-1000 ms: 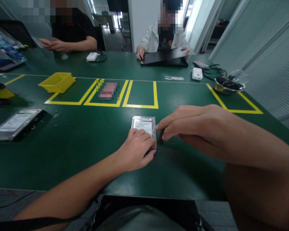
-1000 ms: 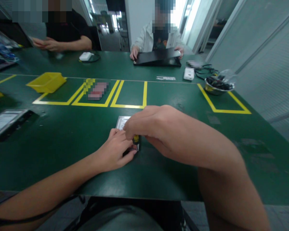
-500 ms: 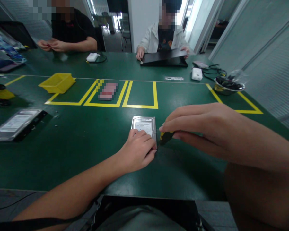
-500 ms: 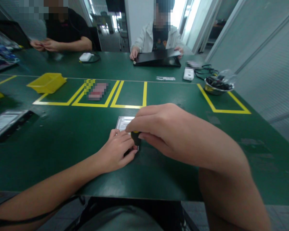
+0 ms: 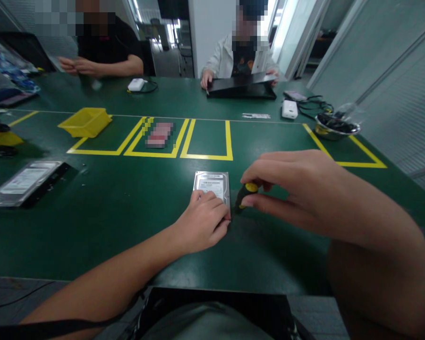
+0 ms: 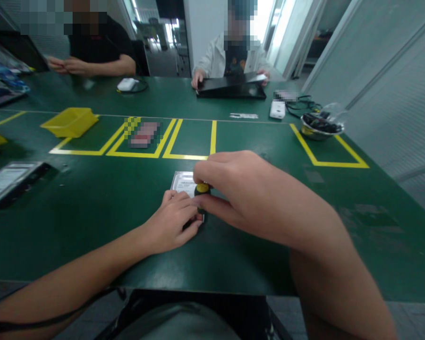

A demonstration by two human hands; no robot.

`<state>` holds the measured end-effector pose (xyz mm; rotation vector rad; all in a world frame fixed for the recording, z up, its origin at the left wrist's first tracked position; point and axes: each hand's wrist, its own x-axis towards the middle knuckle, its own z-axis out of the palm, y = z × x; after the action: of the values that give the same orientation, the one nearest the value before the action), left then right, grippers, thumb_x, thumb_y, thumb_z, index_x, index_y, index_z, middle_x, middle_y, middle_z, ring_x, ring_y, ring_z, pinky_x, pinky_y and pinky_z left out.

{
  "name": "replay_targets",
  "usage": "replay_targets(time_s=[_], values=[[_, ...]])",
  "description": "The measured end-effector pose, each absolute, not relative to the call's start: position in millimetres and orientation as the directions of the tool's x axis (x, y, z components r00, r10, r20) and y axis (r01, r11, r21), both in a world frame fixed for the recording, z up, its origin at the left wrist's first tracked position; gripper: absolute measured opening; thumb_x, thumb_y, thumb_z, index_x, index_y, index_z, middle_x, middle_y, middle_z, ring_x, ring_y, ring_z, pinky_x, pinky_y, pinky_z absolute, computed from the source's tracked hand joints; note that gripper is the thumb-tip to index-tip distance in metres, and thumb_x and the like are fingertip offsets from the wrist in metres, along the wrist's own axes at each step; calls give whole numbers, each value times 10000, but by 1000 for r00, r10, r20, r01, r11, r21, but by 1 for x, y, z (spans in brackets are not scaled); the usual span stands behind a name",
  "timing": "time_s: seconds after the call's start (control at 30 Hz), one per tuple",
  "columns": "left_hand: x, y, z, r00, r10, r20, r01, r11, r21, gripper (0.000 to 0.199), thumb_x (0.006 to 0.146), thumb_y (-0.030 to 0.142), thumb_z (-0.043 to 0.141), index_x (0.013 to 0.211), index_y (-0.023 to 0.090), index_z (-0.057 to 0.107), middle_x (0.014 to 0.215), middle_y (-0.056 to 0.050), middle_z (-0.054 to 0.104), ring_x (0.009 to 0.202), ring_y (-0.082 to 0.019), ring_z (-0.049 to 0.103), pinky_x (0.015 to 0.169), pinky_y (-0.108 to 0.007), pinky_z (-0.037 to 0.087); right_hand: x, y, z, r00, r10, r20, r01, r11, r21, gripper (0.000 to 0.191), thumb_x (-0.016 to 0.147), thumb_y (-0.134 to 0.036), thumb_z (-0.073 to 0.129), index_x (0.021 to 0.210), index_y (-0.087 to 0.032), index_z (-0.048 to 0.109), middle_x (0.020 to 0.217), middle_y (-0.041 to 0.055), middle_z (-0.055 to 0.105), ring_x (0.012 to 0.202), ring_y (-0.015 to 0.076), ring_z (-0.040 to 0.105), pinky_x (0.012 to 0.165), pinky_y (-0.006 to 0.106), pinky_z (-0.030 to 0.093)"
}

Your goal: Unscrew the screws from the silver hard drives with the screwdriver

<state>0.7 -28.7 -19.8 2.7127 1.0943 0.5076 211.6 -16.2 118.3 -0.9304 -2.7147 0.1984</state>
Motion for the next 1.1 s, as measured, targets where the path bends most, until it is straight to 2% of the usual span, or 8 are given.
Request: replay_targets(time_s=[0.2, 0.37, 0.57, 0.8, 0.97, 1.1], values=[[0, -28, -20, 677, 698, 234, 641, -715, 279, 115, 903, 265, 519, 838, 188, 576, 853, -31, 628, 912, -234, 503, 797, -422, 262, 212, -17, 120, -771, 605, 200, 570, 795, -208, 100, 908, -241, 576, 939, -169, 637, 855, 37, 622, 739, 157, 544, 647, 268, 343], [0, -28, -19, 672, 703, 231, 640, -709, 296, 113, 902, 265, 519, 848, 187, 580, 860, -35, 631, 925, -237, 507, 811, -420, 267, 213, -19, 123, -806, 559, 191, 498, 817, -291, 207, 909, -139, 523, 1048, -184, 670, 1020, 53, 651, 867, 158, 595, 747, 260, 409], [1, -28, -16, 670, 712, 210, 640, -698, 323, 122, 906, 258, 500, 858, 186, 586, 872, -41, 642, 934, -240, 522, 798, -411, 261, 213, -18, 125, -844, 508, 170, 417, 822, -389, 254, 940, -117, 476, 1070, -193, 680, 1115, 60, 665, 952, 163, 621, 816, 259, 443], [0, -28, -18, 669, 710, 220, 638, -700, 322, 111, 899, 264, 514, 863, 194, 593, 871, -32, 644, 943, -244, 530, 814, -419, 262, 215, -18, 126, -851, 501, 159, 405, 818, -408, 269, 925, -75, 474, 1031, -191, 693, 1142, 61, 676, 993, 166, 635, 855, 248, 458], [0, -29, -18, 670, 709, 221, 638, -702, 317, 117, 899, 271, 517, 873, 192, 601, 910, -53, 656, 977, -255, 542, 825, -427, 270, 216, -17, 127, -856, 492, 159, 393, 819, -418, 342, 860, -17, 498, 1070, -200, 697, 1200, 57, 645, 1041, 165, 624, 900, 251, 453], [0, -29, -17, 669, 707, 229, 641, -705, 304, 127, 902, 275, 514, 861, 192, 602, 913, -58, 657, 970, -256, 542, 817, -429, 273, 215, -17, 127, -856, 490, 166, 391, 824, -411, 322, 878, -36, 498, 1077, -197, 693, 1212, 62, 632, 1047, 164, 617, 899, 258, 456]])
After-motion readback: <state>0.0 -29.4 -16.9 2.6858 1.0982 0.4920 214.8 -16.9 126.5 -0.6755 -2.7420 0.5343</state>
